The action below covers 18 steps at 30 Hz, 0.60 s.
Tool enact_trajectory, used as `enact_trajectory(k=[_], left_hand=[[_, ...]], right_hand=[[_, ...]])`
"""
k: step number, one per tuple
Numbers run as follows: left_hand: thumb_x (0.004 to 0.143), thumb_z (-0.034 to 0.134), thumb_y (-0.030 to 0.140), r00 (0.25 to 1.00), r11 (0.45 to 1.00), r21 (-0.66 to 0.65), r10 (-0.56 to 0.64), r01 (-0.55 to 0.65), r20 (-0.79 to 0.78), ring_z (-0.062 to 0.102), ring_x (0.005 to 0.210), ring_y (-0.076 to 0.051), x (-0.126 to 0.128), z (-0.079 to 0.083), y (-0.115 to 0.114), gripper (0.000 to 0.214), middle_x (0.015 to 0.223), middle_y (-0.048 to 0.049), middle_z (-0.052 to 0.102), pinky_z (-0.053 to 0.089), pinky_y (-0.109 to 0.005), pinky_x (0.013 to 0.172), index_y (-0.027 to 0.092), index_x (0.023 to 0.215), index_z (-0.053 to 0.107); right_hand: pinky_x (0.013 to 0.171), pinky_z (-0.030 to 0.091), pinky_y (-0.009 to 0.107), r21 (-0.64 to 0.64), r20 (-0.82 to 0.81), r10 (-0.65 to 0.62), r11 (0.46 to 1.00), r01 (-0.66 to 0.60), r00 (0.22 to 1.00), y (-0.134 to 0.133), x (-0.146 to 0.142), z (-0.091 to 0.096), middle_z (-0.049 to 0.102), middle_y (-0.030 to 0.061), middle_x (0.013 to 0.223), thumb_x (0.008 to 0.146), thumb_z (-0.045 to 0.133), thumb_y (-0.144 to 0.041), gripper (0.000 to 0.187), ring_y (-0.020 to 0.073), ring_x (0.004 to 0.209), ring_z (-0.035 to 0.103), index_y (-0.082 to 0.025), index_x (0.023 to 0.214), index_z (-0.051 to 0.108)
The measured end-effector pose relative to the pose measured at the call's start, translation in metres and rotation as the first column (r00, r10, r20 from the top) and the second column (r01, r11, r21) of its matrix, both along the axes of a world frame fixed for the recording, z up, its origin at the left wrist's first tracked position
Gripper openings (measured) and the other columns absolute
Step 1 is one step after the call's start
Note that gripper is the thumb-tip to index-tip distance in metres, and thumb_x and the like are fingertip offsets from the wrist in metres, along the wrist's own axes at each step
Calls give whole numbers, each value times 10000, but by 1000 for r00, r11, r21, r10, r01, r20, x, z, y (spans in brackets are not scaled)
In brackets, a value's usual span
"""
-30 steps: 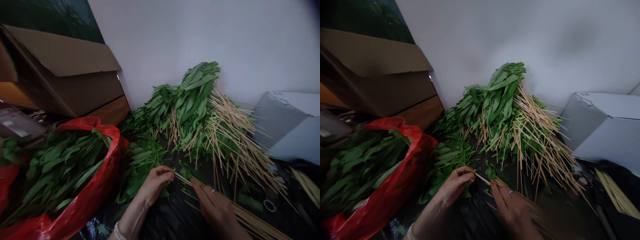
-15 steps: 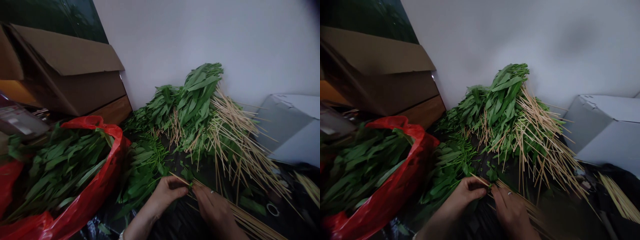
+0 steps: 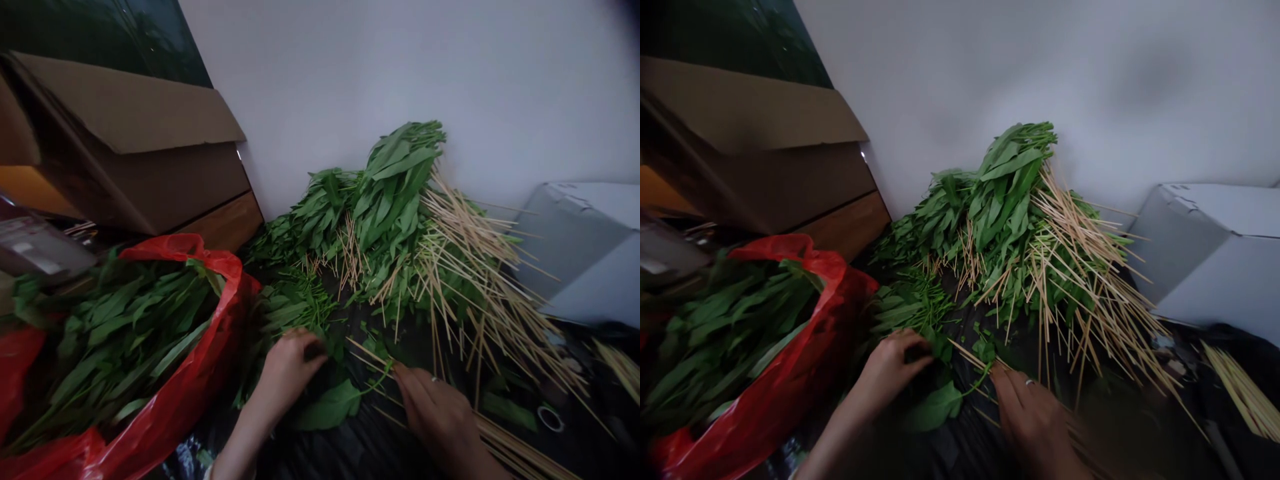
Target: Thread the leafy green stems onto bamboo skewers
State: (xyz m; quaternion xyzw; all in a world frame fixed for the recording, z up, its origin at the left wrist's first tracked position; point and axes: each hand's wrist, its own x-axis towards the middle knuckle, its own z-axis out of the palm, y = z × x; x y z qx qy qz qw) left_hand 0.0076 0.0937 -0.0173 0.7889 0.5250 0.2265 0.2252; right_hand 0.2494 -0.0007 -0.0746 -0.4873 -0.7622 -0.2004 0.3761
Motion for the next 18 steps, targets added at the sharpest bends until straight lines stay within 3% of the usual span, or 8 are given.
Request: enact_trajectory(k=[2,4,7,10,12,15,18], left_hand=[[664,728,185,990,999,24,32,-29,-141,601,870,-249,1,-7,-4,115,838,-54,691,414,-288,742,247,760,737],[687,710,172,988,1000,20,22,-19,-155,607,866,-249,0,-10,-1,106,816,-58,699,414,-287,736,251,750,743],[771,661,230,997,999,45,-2,-2,74,640,798,-225,0,-6,8,103,805,-54,726,437,-277,729,249,789,760],[794,652,298,936,992,85,57,-93,349,663,791,-225,4,8,16,156,856,-54,746,466,-276,734,222,864,769],[800,640,296,909,992,72,64,-102,411,669,783,-232,6,16,18,181,850,-50,750,477,-278,719,206,884,772],[791,640,256,941,996,74,18,-45,337,674,771,-237,6,18,20,167,820,-45,751,481,-287,726,218,879,777],[773,673,245,962,987,147,26,-68,272,659,913,-254,4,12,19,220,949,-58,742,452,-320,852,250,979,752]], right_hand=[[610,420,246,27,3,-22,999,22,1000,1,-1,1,698,43,810,904,428,-64,250,107,615,616,-125,1057,616],[587,403,254,32,14,-23,999,22,1000,2,-1,1,696,34,796,901,443,-61,238,105,586,600,-124,1049,618],[613,411,256,17,23,5,1000,-6,1000,2,-1,-1,697,48,826,902,449,-54,240,116,632,615,-109,1074,606],[626,417,258,14,9,-2,1000,2,1000,1,0,-2,693,50,821,907,432,-50,249,118,636,617,-112,1077,603],[611,413,256,4,5,-8,1000,8,1000,0,-1,-1,687,41,795,911,413,-49,264,110,604,603,-121,1081,601],[608,410,255,5,13,-8,1000,8,1000,0,-1,1,688,43,797,907,399,-42,278,105,600,599,-118,1088,597],[600,404,262,11,17,-7,1000,7,1000,1,-1,0,686,42,792,904,412,-44,265,109,596,594,-112,1080,598]])
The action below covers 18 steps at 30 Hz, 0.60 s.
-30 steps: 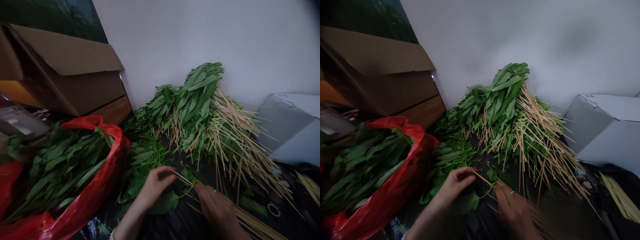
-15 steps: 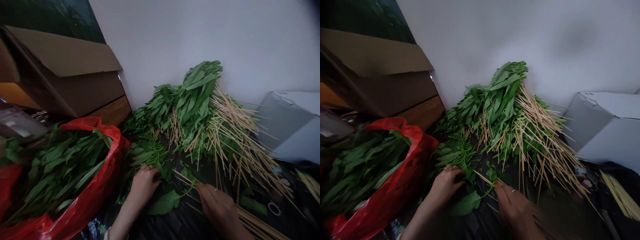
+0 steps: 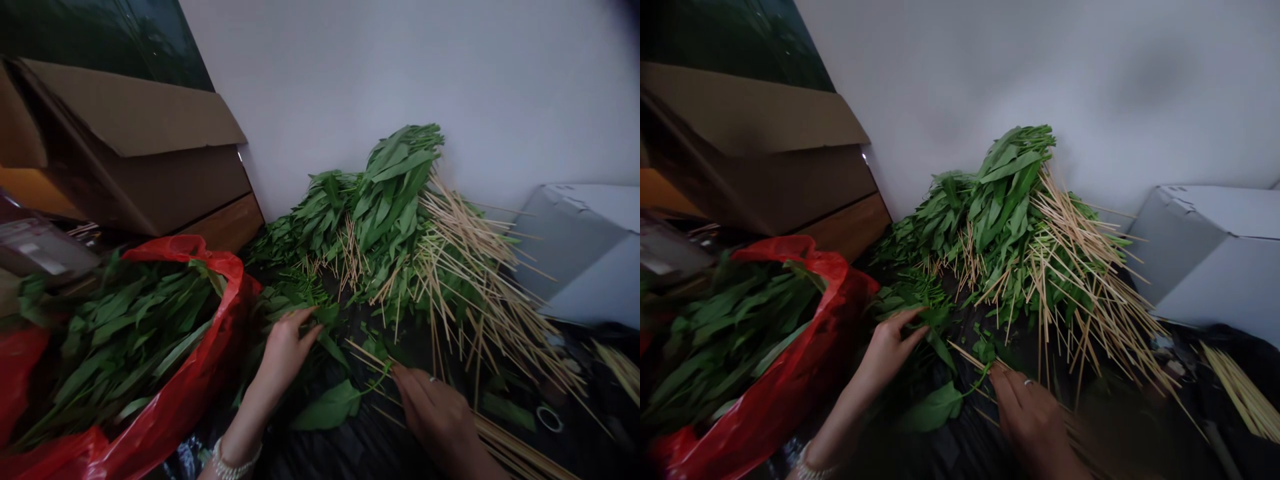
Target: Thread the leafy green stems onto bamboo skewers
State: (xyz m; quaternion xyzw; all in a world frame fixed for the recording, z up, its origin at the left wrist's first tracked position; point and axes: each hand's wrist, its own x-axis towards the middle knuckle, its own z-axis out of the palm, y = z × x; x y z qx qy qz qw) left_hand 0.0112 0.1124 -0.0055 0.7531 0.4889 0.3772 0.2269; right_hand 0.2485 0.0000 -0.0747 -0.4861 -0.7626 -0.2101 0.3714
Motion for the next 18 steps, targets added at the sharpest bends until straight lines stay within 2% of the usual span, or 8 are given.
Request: enact_trajectory(k=[3,4,6,9,12,15,18], left_hand=[[819,635,251,999,995,91,37,-37,-3,637,921,-244,1,-5,-3,178,944,-70,722,427,-332,883,239,964,738],[842,611,250,1000,994,109,15,-12,-22,634,896,-234,4,-7,-4,161,913,-71,716,430,-326,868,230,941,735],[881,565,243,988,987,110,-101,114,-119,626,869,-213,11,-10,-6,170,888,-68,707,440,-306,832,219,944,721],[905,538,226,889,951,53,-265,306,-374,610,871,-207,23,-18,-4,180,887,-59,707,446,-304,800,212,970,705],[873,596,264,735,935,25,-261,353,-626,589,891,-239,31,-26,0,134,854,-59,701,443,-342,788,211,921,710],[837,640,261,631,924,6,-257,383,-732,578,908,-245,30,-29,3,109,854,-60,691,444,-345,778,206,912,699],[830,609,147,603,911,-13,-284,413,-746,582,907,-228,26,-27,4,149,859,-51,690,446,-325,781,200,950,680]], right_hand=[[613,402,260,0,-1,24,1000,-24,1000,0,1,-4,686,48,819,896,452,-47,253,113,624,598,-102,1097,595],[622,402,258,-4,-3,31,1000,-31,1000,0,2,-5,687,50,835,892,462,-45,258,112,636,600,-101,1107,593],[636,400,257,-21,-5,32,999,-33,999,-1,2,-7,688,50,854,892,465,-45,269,111,649,601,-106,1121,593],[632,385,265,-53,-1,6,999,-6,1000,-3,4,-10,686,39,843,908,451,-62,262,114,643,595,-124,1114,600],[649,385,263,-65,19,0,998,2,1000,-6,8,-13,690,33,859,922,456,-96,260,114,667,606,-144,1134,599],[683,400,262,-53,58,6,999,-3,998,-7,13,-19,699,39,932,931,462,-141,291,119,708,622,-159,1196,581],[686,414,261,-54,92,5,999,0,996,-7,16,-24,703,43,979,936,458,-180,305,119,709,629,-175,1215,580]])
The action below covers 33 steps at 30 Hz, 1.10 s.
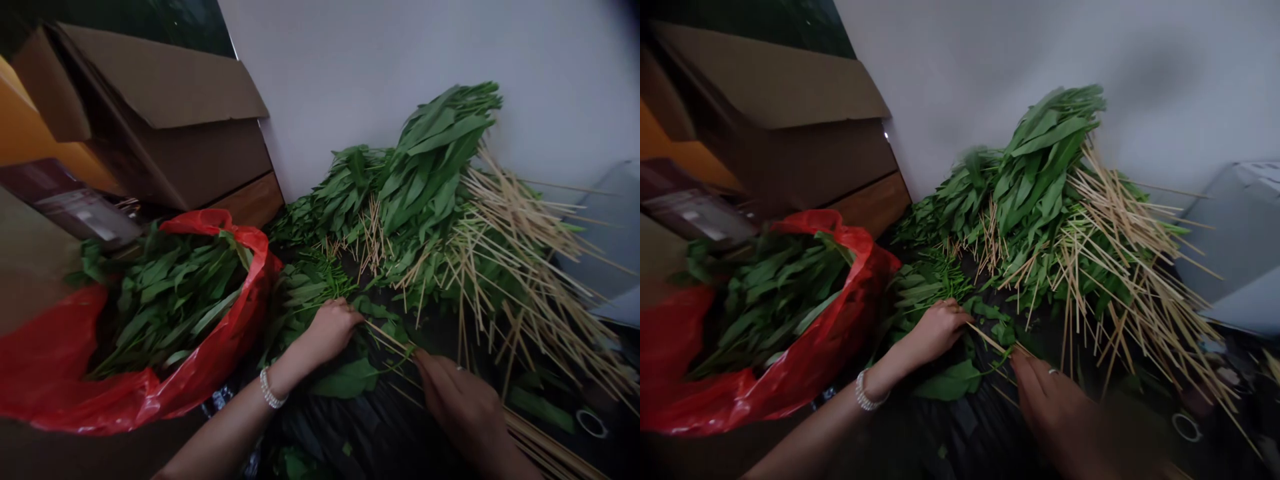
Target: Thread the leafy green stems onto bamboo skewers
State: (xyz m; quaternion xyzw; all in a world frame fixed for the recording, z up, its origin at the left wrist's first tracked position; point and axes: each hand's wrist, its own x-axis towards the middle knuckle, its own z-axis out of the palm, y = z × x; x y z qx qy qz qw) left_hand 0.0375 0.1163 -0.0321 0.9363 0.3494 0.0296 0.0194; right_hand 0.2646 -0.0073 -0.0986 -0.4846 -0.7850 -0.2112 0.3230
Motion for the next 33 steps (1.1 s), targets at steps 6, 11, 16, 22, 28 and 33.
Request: enact_trajectory(k=[6,11,16,22,28,33], left_hand=[[856,604,188,978,988,-148,-21,53,210,591,960,-209,-17,20,-11,252,989,-68,689,448,-326,870,178,1103,649],[912,547,234,905,920,-374,56,118,422,619,914,-154,-44,43,-32,197,966,-49,694,457,-261,854,176,1044,681],[906,557,231,889,870,-482,134,106,438,630,867,-147,-62,43,-42,180,924,-50,699,467,-240,808,170,992,702],[905,559,241,897,838,-527,113,145,427,630,855,-143,-65,42,-46,186,906,-54,701,459,-233,807,158,973,711],[874,591,260,901,671,-730,227,131,371,624,792,-134,-75,49,-65,181,857,-43,695,464,-210,735,150,937,722],[784,669,302,935,267,-963,334,24,115,566,574,-106,-119,33,-108,130,640,28,645,428,-172,529,187,798,728]], right_hand=[[637,416,247,11,32,-27,1000,27,999,-2,2,1,711,25,934,946,454,-234,289,112,669,620,-191,1189,603],[606,410,246,34,25,-9,999,8,1000,-4,1,4,712,41,927,937,477,-264,277,117,649,610,-196,1156,632],[659,428,250,22,30,-7,1000,6,1000,-4,-3,9,714,31,915,931,480,-232,245,125,700,627,-184,1108,642],[713,436,242,32,13,-1,999,1,1000,-3,-4,13,707,36,905,926,483,-243,231,124,732,628,-186,1068,656],[724,427,235,26,27,-23,999,22,999,-4,-3,12,710,41,909,924,496,-241,222,124,739,617,-177,1073,648],[713,429,238,10,5,-14,1000,14,1000,-5,-3,11,712,53,916,928,488,-247,240,130,764,631,-167,1092,644]])
